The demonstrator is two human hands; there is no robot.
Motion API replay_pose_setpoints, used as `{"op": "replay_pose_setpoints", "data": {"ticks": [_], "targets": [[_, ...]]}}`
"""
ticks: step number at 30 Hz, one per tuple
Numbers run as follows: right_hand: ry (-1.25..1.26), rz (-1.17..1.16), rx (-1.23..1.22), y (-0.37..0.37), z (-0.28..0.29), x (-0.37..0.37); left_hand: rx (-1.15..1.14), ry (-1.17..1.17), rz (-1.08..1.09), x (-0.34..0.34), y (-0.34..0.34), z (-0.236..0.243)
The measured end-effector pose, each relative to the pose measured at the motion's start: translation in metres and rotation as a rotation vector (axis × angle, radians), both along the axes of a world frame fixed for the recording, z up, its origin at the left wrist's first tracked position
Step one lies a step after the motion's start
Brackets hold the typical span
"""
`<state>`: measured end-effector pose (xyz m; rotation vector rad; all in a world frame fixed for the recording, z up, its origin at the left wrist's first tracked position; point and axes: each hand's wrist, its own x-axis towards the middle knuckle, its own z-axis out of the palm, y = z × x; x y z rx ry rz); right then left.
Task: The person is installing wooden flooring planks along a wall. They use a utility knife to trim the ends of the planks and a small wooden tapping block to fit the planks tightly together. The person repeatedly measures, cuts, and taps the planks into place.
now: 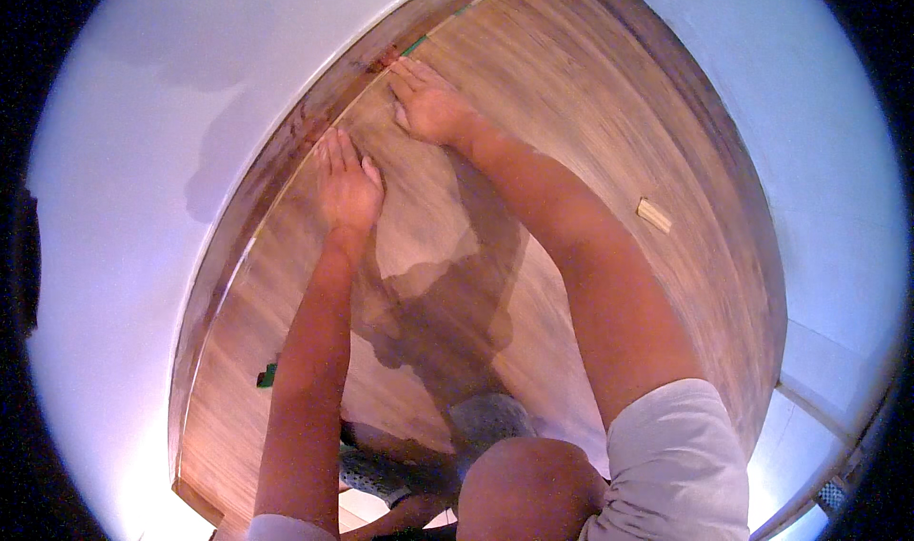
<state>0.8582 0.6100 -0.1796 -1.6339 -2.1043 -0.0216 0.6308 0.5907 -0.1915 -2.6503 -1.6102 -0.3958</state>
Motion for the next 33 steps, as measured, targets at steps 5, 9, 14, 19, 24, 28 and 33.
{"op": "replay_pose_setpoints", "data": {"ticks": [5, 9, 14, 19, 24, 28, 33], "targets": [[-0.011, 0.003, -0.025, 0.003, 0.004, -0.002, -0.010, -0.012, 0.017, 0.001, -0.004, 0.005], [-0.023, -0.070, -0.007, -0.001, 0.005, -0.008, -0.003, 0.003, 0.003, -0.002, -0.003, 0.007], [-0.087, 0.032, -0.085, -0.015, 0.001, -0.028, -0.003, 0.004, 0.016, -0.001, 0.001, 0.007], [0.031, 0.182, -0.078, -0.020, 0.005, -0.073, -0.049, -0.170, 0.012, -0.005, 0.002, 0.009], [0.042, 0.164, -0.147, -0.020, 0.016, -0.077, -0.074, -0.211, 0.064, -0.005, -0.003, 0.015], [0.051, 0.158, -0.123, -0.017, 0.008, -0.084, 0.011, -0.153, 0.062, -0.002, -0.010, 0.010], [0.052, 0.141, -0.076, -0.008, -0.006, -0.086, 0.090, -0.134, 0.044, 0.001, -0.005, 0.000]]}}
